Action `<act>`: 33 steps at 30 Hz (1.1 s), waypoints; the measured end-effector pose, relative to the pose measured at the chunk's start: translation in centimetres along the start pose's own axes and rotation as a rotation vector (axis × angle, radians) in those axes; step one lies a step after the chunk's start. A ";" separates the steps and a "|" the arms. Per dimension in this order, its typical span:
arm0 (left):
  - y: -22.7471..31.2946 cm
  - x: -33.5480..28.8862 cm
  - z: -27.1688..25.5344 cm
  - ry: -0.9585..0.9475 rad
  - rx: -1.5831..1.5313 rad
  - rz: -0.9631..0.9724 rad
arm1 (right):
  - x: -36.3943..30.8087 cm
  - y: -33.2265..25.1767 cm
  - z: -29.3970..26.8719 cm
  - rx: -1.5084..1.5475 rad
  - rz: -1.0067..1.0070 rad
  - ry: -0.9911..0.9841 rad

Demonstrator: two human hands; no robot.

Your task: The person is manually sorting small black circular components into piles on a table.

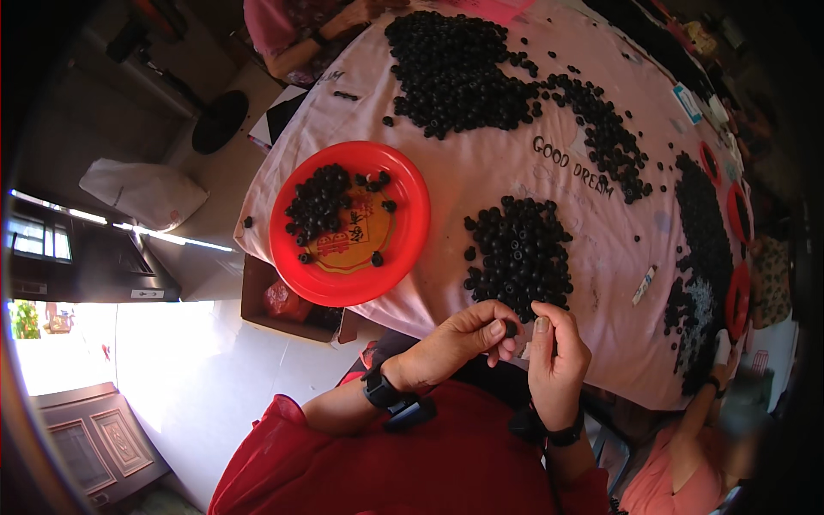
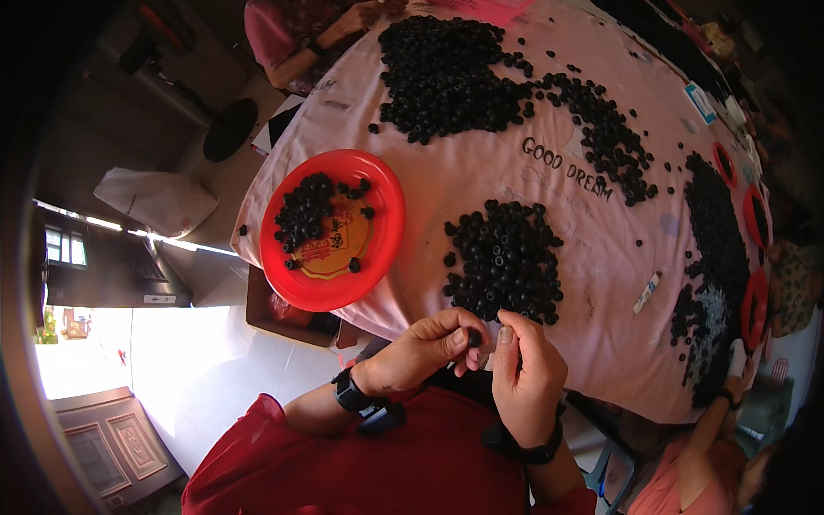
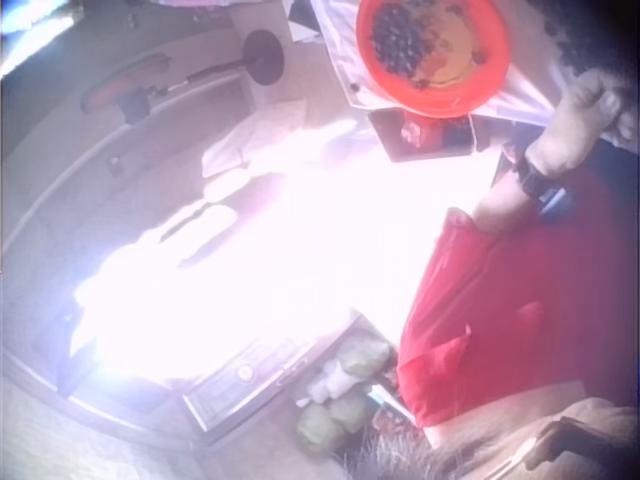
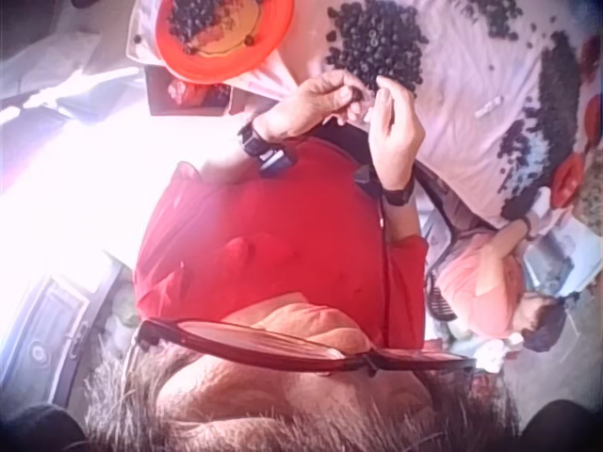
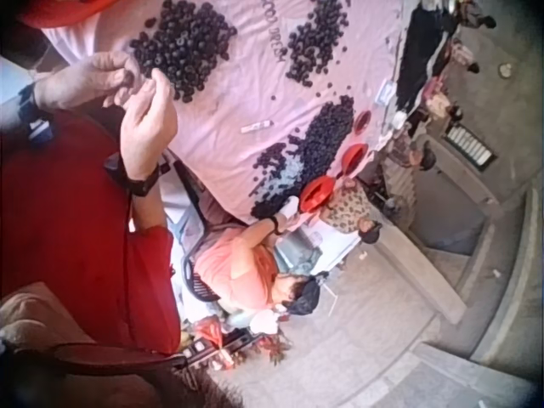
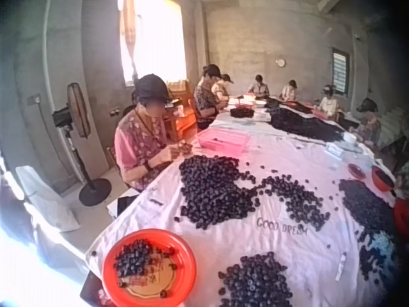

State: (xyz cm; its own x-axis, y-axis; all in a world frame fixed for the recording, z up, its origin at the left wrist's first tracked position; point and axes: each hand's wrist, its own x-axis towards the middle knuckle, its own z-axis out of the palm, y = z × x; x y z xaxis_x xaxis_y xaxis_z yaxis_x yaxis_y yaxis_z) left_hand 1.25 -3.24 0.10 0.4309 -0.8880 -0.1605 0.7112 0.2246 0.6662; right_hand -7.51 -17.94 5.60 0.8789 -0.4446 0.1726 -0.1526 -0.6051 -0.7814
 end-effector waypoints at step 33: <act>-0.3 -0.3 -0.4 -0.041 0.174 -0.007 | 0.1 0.4 1.3 -0.147 -0.144 0.012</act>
State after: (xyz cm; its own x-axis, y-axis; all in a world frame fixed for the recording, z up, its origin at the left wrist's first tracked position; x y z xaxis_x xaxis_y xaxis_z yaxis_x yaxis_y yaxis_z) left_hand 1.16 -2.89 -0.35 0.4008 -0.9056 -0.1385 0.6058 0.1486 0.7816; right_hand -6.88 -17.38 4.54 0.8912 -0.3534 0.2843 -0.0903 -0.7524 -0.6524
